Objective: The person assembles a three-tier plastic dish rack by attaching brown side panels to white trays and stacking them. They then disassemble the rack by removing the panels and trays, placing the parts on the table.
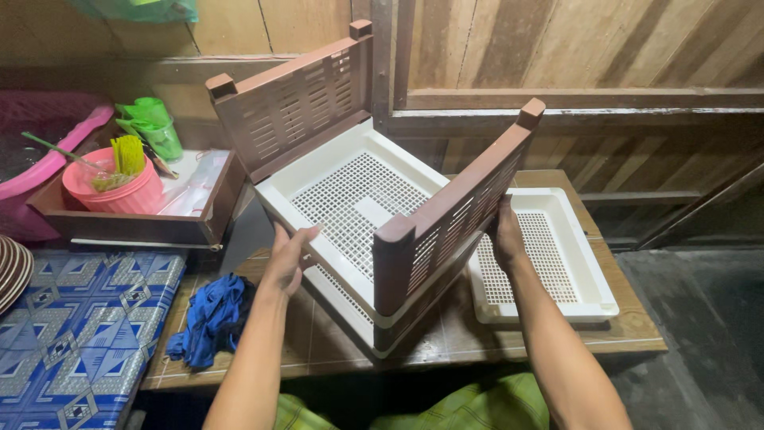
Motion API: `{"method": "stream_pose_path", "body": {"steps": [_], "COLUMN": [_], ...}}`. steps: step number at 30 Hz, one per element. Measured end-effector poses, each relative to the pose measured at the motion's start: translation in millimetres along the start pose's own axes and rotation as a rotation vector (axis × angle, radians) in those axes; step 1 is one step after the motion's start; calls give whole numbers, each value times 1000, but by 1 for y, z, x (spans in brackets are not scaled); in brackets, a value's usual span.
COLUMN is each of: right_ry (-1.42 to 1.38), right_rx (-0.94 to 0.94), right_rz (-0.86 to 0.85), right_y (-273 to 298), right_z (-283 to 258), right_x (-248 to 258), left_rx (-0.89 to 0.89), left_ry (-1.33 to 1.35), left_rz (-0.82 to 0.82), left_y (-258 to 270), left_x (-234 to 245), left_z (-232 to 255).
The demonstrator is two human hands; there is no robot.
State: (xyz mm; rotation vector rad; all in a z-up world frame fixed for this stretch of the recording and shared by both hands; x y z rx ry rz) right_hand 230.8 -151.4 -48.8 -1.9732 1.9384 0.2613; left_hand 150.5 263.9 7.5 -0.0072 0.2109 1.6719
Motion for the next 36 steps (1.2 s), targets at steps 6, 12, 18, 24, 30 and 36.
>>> {"method": "stream_pose_path", "body": {"steps": [6,12,18,24,30,36], "right_ry": [-81,-174,-276,-349,-265,-60], "right_rx": [12,22,30,20,-26,-53], "right_rz": [30,-92,-130,-163,-147,-169], "right_y": [28,27,26,30,28,26], "right_z": [-5,-28,-27,-30,-31,-8], "right_x": [-4,-11,-4,-5,-6,10], "left_rx": [-31,-695,-985,-921,-999,-500], "left_ry": [-49,-459,-710,-579,-740,-195], "left_rz": [23,416,211,167,374,58], "left_y": [-18,56,128,134,145,149], "left_x": [0,-54,-99,-96,-107,-114], "left_z": [1,-29,-36,-26,-15,-24]}}
Point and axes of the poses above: each hand's wrist, its own y-axis away from the middle knuckle, its own x-axis out of the back of the hand, z = x × y, the point moved 1 cm from there along -y, towards the middle knuckle, and after that the axes turned 9 degrees about -y, right-handed, at the moved point
